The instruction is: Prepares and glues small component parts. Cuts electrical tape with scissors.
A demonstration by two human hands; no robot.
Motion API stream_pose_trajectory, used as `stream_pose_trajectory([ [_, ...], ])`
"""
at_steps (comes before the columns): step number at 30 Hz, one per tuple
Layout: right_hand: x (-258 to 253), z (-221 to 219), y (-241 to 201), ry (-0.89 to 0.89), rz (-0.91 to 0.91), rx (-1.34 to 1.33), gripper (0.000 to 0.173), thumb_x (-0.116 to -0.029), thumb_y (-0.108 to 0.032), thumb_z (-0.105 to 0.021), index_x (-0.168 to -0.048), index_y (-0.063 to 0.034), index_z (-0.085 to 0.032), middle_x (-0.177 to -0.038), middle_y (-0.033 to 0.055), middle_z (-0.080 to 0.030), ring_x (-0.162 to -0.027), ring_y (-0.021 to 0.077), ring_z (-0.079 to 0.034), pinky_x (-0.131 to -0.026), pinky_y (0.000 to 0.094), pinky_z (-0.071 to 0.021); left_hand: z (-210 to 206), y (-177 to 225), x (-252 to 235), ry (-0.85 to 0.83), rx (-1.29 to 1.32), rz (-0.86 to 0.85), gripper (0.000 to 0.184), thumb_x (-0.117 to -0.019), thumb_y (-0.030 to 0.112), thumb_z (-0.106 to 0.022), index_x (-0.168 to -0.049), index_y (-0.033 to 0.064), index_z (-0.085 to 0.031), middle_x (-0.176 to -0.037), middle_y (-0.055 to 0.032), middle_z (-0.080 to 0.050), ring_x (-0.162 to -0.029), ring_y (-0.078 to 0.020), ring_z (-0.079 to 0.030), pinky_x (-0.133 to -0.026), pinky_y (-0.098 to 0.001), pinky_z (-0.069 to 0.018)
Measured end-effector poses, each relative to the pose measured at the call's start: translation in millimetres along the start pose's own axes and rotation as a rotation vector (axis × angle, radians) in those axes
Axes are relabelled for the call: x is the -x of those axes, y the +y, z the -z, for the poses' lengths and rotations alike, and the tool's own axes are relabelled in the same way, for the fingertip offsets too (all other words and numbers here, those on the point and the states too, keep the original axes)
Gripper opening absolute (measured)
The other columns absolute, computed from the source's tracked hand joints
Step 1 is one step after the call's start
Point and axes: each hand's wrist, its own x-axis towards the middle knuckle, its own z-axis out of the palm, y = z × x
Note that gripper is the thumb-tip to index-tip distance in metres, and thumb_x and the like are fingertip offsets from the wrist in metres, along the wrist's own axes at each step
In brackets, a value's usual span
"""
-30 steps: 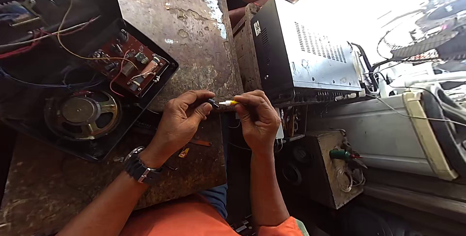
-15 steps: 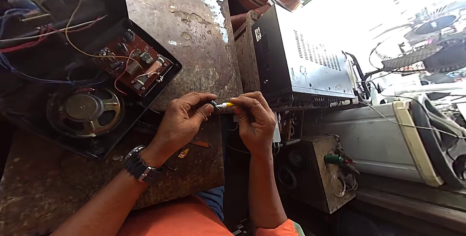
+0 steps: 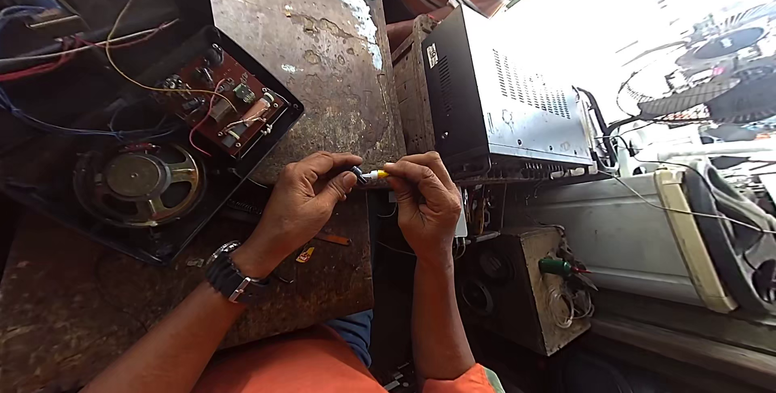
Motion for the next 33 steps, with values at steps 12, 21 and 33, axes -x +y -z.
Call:
stream_pose_trajectory([
  [12,0.5,-0.1,-3.0,0.002,0.033,0.023,0.012,-0.094,-0.001,-0.07,-0.104,-0.0015,-0.077,-0.102,0.0087,-0.066,-0.1,0.0168,-0.063,-0.086,0.028,-0.0555,0.5,0.8,0.1,0.002,0.022,0.009,0.024,-0.1011,0.007,-0.062,-0.124,0.0033,-0.069,-0.108,-0.0064,-0.069,-0.081,-0.014,-0.068,-0.071,-0.0256,-0.061],
  [21,1.3,-1.4,-0.8,0.018,0.031,0.018,0.011,-0.0954,-0.002,-0.069,-0.104,-0.0016,-0.076,-0.102,0.0086,-0.067,-0.1,0.0169,-0.063,-0.085,0.0287,-0.056,0.2,0.1,-0.3,0.003,0.039,0.003,0.025,-0.1004,0.004,-0.062,-0.124,0.0024,-0.068,-0.108,-0.0074,-0.069,-0.081,-0.0143,-0.068,-0.071,-0.0256,-0.0609],
  [33,2.2,-2.5,-0.5,0.024,0.029,0.016,0.011,-0.0951,-0.001,-0.069,-0.104,-0.0017,-0.076,-0.102,0.0087,-0.067,-0.1,0.017,-0.063,-0.085,0.0283,-0.0558,-0.2,0.8,-0.2,-0.004,0.047,0.01,0.026,-0.1001,0.001,-0.061,-0.126,0.0017,-0.067,-0.109,-0.0075,-0.07,-0.082,-0.0143,-0.069,-0.073,-0.0259,-0.061],
])
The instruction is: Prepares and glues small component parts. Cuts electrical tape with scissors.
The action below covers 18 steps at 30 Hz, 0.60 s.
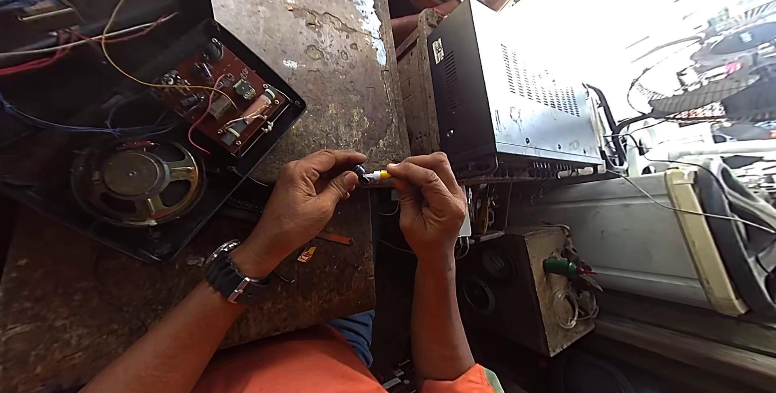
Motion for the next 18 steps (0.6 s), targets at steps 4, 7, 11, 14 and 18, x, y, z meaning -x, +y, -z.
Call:
stream_pose_trajectory([
  [4,0.6,-0.6,0.9,0.003,0.005,0.005,0.011,-0.095,-0.001,-0.069,-0.104,-0.0016,-0.076,-0.102,0.0087,-0.067,-0.1,0.0168,-0.063,-0.085,0.0283,-0.0557,0.2,-0.2,-0.2,-0.008,0.004,0.003,0.028,-0.0998,0.0,-0.061,-0.127,0.0021,-0.067,-0.11,-0.0072,-0.071,-0.083,-0.0143,-0.069,-0.074,-0.0258,-0.0612],
  [7,1.4,-1.1,3.1,0.011,0.001,0.03,0.012,-0.0952,-0.001,-0.068,-0.104,-0.0015,-0.077,-0.102,0.0089,-0.067,-0.1,0.0169,-0.063,-0.085,0.0284,-0.0554,0.3,-0.3,-0.1,-0.014,-0.001,0.0,0.028,-0.0995,-0.001,-0.061,-0.127,0.002,-0.066,-0.111,-0.0072,-0.071,-0.084,-0.014,-0.07,-0.075,-0.026,-0.0616],
  [11,1.4,-0.8,1.6,0.017,0.01,0.015,0.012,-0.095,-0.001,-0.069,-0.104,-0.0022,-0.077,-0.102,0.0089,-0.067,-0.1,0.0171,-0.063,-0.085,0.0282,-0.0556,0.6,-0.2,0.3,-0.014,0.001,0.001,0.029,-0.0992,-0.001,-0.061,-0.127,0.002,-0.067,-0.112,-0.0075,-0.071,-0.085,-0.0143,-0.07,-0.075,-0.0259,-0.0616],
  [14,1.6,-0.4,1.0,0.012,0.014,0.0,0.012,-0.0948,-0.001,-0.069,-0.104,-0.0022,-0.077,-0.101,0.009,-0.066,-0.1,0.0169,-0.063,-0.084,0.0281,-0.0555,0.3,-0.3,0.3,-0.017,0.002,0.001,0.029,-0.0988,-0.002,-0.062,-0.127,0.002,-0.066,-0.113,-0.0073,-0.071,-0.086,-0.0143,-0.07,-0.076,-0.0257,-0.0617],
  [18,2.0,-1.2,2.6,0.018,0.005,0.021,0.012,-0.095,-0.001,-0.069,-0.103,-0.0018,-0.077,-0.102,0.009,-0.067,-0.1,0.017,-0.063,-0.085,0.0282,-0.0557,0.6,-0.5,0.1,-0.018,-0.008,-0.006,0.03,-0.0979,-0.003,-0.062,-0.127,0.0018,-0.066,-0.115,-0.007,-0.071,-0.087,-0.014,-0.071,-0.078,-0.0261,-0.0621],
])
